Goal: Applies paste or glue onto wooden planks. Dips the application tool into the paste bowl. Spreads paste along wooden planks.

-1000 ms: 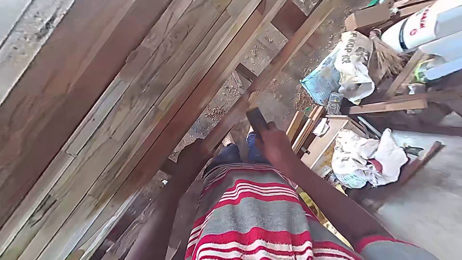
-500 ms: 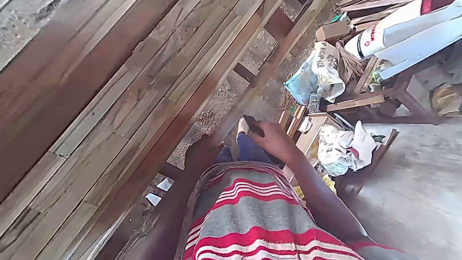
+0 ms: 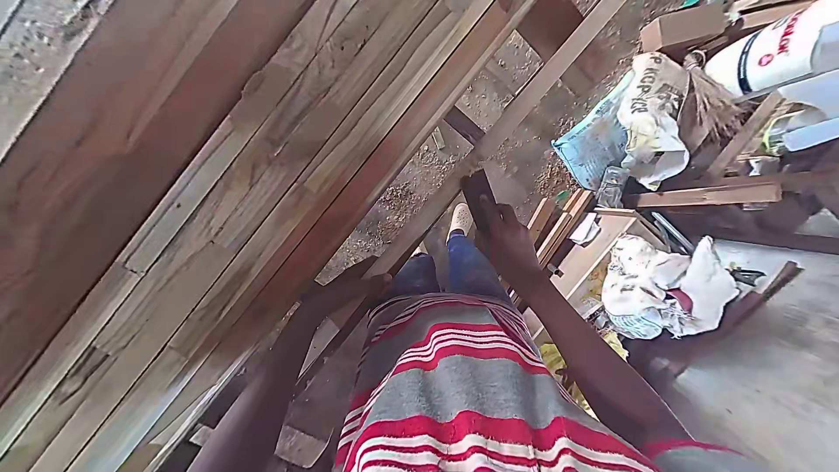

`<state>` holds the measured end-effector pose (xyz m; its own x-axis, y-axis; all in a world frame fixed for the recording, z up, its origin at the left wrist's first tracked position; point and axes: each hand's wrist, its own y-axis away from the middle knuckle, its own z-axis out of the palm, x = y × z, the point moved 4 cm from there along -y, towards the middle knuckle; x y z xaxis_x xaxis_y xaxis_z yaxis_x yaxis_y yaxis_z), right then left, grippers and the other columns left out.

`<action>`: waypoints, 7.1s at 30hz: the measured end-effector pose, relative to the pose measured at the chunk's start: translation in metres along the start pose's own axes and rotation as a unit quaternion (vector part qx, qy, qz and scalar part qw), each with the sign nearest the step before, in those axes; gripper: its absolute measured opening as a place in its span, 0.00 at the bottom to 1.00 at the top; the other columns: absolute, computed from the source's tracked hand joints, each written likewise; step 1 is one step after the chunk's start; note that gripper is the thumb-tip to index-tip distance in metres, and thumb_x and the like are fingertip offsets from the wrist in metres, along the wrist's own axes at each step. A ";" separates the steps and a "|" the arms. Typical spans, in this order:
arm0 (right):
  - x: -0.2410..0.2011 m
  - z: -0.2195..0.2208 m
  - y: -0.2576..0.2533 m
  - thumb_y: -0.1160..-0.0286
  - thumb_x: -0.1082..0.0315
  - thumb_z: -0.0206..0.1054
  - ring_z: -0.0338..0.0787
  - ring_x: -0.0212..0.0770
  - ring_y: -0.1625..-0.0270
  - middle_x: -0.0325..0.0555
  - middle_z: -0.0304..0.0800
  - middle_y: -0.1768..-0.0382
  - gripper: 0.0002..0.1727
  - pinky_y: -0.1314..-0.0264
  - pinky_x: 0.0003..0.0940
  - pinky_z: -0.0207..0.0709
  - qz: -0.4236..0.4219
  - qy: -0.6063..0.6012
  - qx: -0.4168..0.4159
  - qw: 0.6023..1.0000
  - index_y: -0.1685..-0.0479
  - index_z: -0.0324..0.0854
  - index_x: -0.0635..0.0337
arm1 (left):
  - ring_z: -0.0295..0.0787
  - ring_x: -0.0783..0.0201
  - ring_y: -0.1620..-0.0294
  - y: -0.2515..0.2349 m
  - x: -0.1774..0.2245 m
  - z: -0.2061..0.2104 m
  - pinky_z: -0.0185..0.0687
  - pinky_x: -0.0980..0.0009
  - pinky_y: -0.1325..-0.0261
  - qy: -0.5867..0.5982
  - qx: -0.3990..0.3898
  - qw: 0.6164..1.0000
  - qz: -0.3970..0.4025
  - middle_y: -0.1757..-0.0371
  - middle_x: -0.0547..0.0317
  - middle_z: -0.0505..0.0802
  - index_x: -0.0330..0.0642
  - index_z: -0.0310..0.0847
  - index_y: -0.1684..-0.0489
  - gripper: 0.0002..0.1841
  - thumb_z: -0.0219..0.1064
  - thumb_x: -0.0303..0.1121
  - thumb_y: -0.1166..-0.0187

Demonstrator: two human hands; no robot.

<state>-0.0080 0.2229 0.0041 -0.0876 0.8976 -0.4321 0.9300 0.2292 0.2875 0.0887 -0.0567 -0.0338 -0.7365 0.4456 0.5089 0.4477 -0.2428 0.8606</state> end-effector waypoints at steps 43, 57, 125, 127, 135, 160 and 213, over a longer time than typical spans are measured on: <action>0.064 0.031 0.009 0.13 0.68 0.46 0.93 0.39 0.46 0.50 0.92 0.44 0.22 0.43 0.38 0.88 -0.168 -0.431 -0.147 0.874 0.26 0.70 0.67 | 0.72 0.37 0.17 0.070 -0.049 0.171 0.67 0.44 0.16 -0.064 0.662 0.743 0.079 0.22 0.33 0.80 0.31 0.76 0.24 0.29 0.67 0.42 0.18; 0.134 0.046 -0.016 0.06 0.63 0.43 0.90 0.44 0.48 0.57 0.85 0.42 0.25 0.44 0.42 0.87 0.036 -0.405 -0.189 0.894 0.20 0.68 0.68 | 0.82 0.41 0.29 0.035 -0.052 0.197 0.81 0.50 0.30 0.019 0.634 0.755 0.166 0.31 0.31 0.85 0.28 0.79 0.31 0.22 0.63 0.35 0.19; -0.891 0.484 0.458 0.26 0.75 0.70 0.86 0.67 0.38 0.66 0.85 0.39 0.14 0.38 0.69 0.78 -0.774 0.148 -0.217 0.575 0.43 0.89 0.62 | 0.86 0.39 0.33 0.344 -0.769 0.355 0.80 0.43 0.29 0.540 0.713 0.421 -0.149 0.33 0.30 0.86 0.28 0.68 0.19 0.27 0.59 0.32 0.15; -0.929 0.514 0.478 0.21 0.74 0.65 0.85 0.69 0.35 0.67 0.84 0.37 0.13 0.38 0.72 0.76 -0.774 0.218 -0.214 0.554 0.42 0.89 0.60 | 0.89 0.39 0.37 0.366 -0.815 0.358 0.83 0.43 0.32 0.542 0.695 0.444 -0.166 0.36 0.29 0.88 0.26 0.69 0.20 0.26 0.59 0.32 0.15; -0.991 0.634 0.538 0.24 0.72 0.68 0.82 0.68 0.29 0.60 0.87 0.37 0.12 0.40 0.73 0.75 -0.629 0.583 -0.189 0.478 0.46 0.89 0.53 | 0.88 0.48 0.39 0.431 -0.949 0.339 0.84 0.52 0.34 0.593 0.665 0.439 -0.115 0.34 0.28 0.85 0.25 0.62 0.17 0.28 0.55 0.35 0.12; -0.963 0.557 0.494 0.28 0.82 0.66 0.83 0.65 0.31 0.63 0.87 0.38 0.18 0.30 0.70 0.72 -0.602 0.475 -0.227 0.600 0.44 0.93 0.58 | 0.88 0.36 0.40 0.412 -1.120 0.292 0.81 0.39 0.36 0.642 0.613 0.457 -0.061 0.32 0.26 0.84 0.31 0.68 0.20 0.26 0.52 0.40 0.09; -0.824 0.546 0.634 0.20 0.46 0.65 0.95 0.42 0.51 0.48 0.92 0.46 0.25 0.50 0.37 0.92 -0.223 -0.297 -0.612 0.698 0.25 0.75 0.37 | 0.90 0.73 0.61 0.612 -1.000 0.083 0.89 0.75 0.55 0.242 0.725 0.611 0.208 0.55 0.55 0.94 0.39 0.91 0.49 0.19 0.62 0.45 0.13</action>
<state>0.8490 -0.5768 0.0760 0.2305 0.4027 -0.8858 -0.1758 0.9126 0.3691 1.1414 -0.5789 -0.0178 -0.3131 0.2130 0.9255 0.3670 0.9259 -0.0889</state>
